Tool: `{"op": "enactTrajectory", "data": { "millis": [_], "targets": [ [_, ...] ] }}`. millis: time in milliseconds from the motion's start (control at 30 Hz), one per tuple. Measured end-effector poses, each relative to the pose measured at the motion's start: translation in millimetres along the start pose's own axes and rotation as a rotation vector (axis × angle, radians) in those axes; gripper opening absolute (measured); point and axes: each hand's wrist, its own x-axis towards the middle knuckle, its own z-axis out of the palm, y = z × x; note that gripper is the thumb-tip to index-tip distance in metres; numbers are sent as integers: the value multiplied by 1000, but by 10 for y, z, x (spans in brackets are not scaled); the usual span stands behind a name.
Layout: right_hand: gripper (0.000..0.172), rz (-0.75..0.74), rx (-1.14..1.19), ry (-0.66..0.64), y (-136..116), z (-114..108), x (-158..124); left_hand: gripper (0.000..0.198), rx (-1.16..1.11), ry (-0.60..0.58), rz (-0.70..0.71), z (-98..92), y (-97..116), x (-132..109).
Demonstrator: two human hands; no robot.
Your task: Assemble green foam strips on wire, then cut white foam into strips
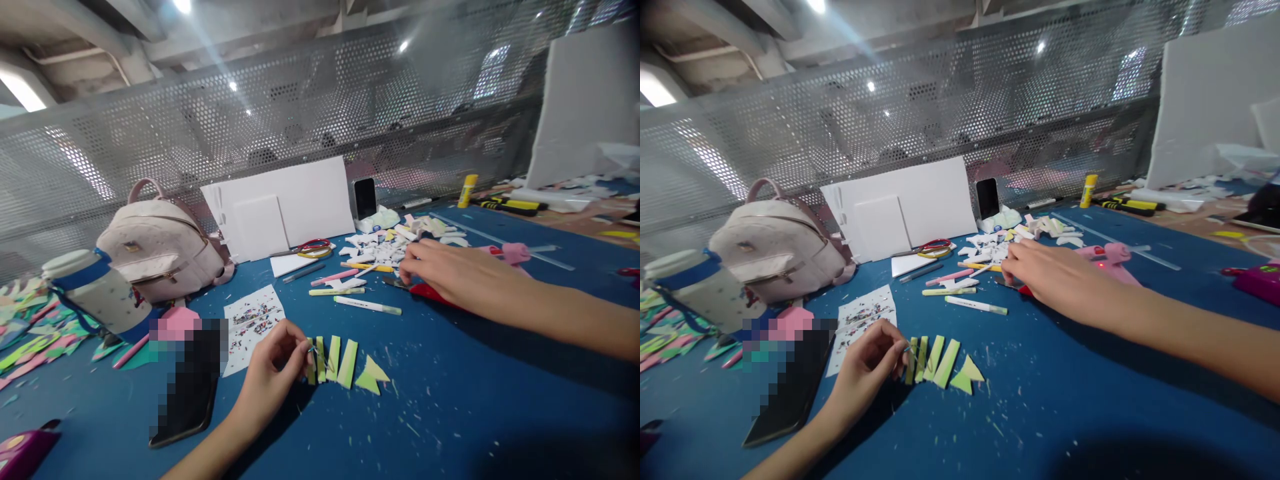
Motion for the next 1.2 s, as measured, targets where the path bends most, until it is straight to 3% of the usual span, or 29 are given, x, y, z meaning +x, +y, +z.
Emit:
{"op": "enactTrajectory", "data": {
  "millis": [233,367,533,733,900,1200],
  "targets": [
    [23,-58,118,-107,-211,-234,-5,23,20,7,-4,2,7,10],
    [26,-132,304,-160,-424,-288,43,22,26,9,0,1,5,4],
    [26,-123,491,-223,-577,-107,145,22,15,5,7,-3,-5,-12],
    [22,-70,515,-234,-454,252,220,22,9,6,9,-6,-14,4],
    [19,-74,404,-198,-367,389,225,22,10,2,2,-5,-21,10],
    [12,-141,175,-134,-322,416,203,21,-3,4,3,-2,-24,20]
  ]
}}
